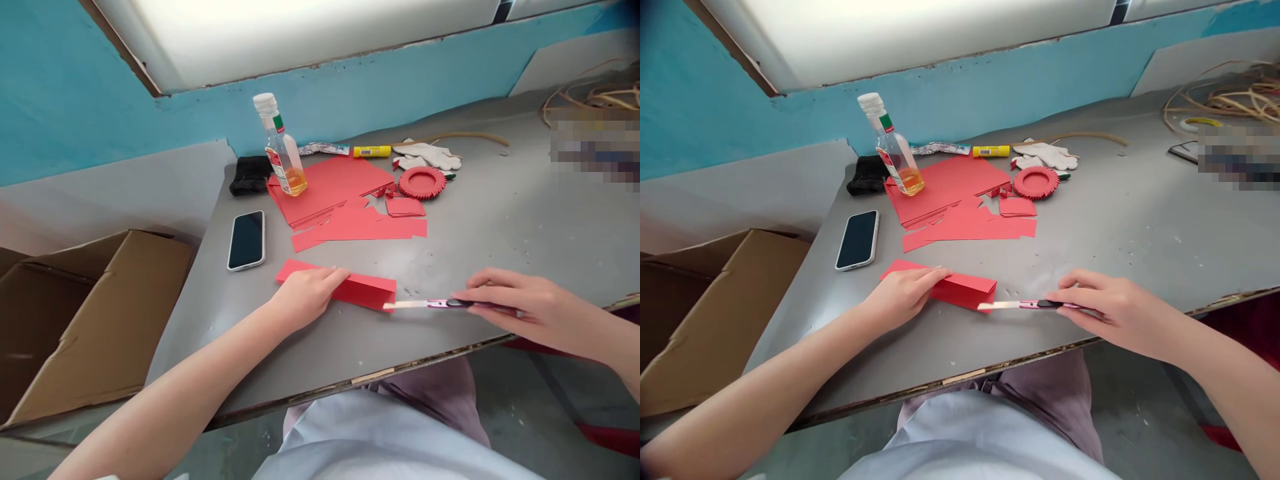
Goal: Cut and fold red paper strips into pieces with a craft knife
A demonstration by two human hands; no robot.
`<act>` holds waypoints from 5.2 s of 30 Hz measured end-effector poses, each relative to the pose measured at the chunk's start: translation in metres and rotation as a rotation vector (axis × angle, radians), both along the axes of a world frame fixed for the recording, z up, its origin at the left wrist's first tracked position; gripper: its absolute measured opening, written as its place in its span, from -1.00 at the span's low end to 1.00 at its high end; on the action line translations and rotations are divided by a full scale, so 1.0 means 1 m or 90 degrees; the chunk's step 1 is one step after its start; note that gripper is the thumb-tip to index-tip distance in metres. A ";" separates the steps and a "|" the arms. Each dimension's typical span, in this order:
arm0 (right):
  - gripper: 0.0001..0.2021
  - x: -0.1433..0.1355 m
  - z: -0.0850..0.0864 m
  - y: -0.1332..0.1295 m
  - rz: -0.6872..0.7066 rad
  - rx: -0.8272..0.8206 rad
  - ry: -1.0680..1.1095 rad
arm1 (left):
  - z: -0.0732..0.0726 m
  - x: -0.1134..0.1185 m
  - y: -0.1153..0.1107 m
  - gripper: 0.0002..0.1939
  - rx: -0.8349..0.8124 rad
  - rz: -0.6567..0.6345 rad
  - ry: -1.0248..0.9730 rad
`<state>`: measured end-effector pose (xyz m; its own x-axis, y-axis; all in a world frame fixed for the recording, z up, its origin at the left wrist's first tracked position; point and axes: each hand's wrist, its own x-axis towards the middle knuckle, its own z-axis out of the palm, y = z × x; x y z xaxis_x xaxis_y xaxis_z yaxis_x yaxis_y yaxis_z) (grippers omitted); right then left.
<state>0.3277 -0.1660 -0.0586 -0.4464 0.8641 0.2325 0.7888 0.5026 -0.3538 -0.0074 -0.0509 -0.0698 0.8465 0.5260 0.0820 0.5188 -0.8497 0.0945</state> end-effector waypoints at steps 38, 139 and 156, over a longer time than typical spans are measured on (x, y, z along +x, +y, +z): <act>-0.44 -0.004 -0.039 0.042 0.111 0.169 -0.232 | -0.013 0.020 -0.039 -0.11 -0.177 -0.091 0.038; -0.75 -0.126 -0.044 0.082 0.107 0.362 -0.236 | -0.027 0.018 -0.016 -0.75 0.319 0.010 -0.075; -0.75 -0.141 -0.043 0.089 0.085 0.376 -0.253 | -0.025 0.011 -0.018 -0.73 0.294 0.058 -0.048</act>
<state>0.1870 -0.0771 -0.1020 -0.6869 0.5767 0.4422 0.7202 0.6219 0.3076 0.0038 -0.0684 -0.0951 0.7817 0.4915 0.3840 0.5991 -0.7629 -0.2430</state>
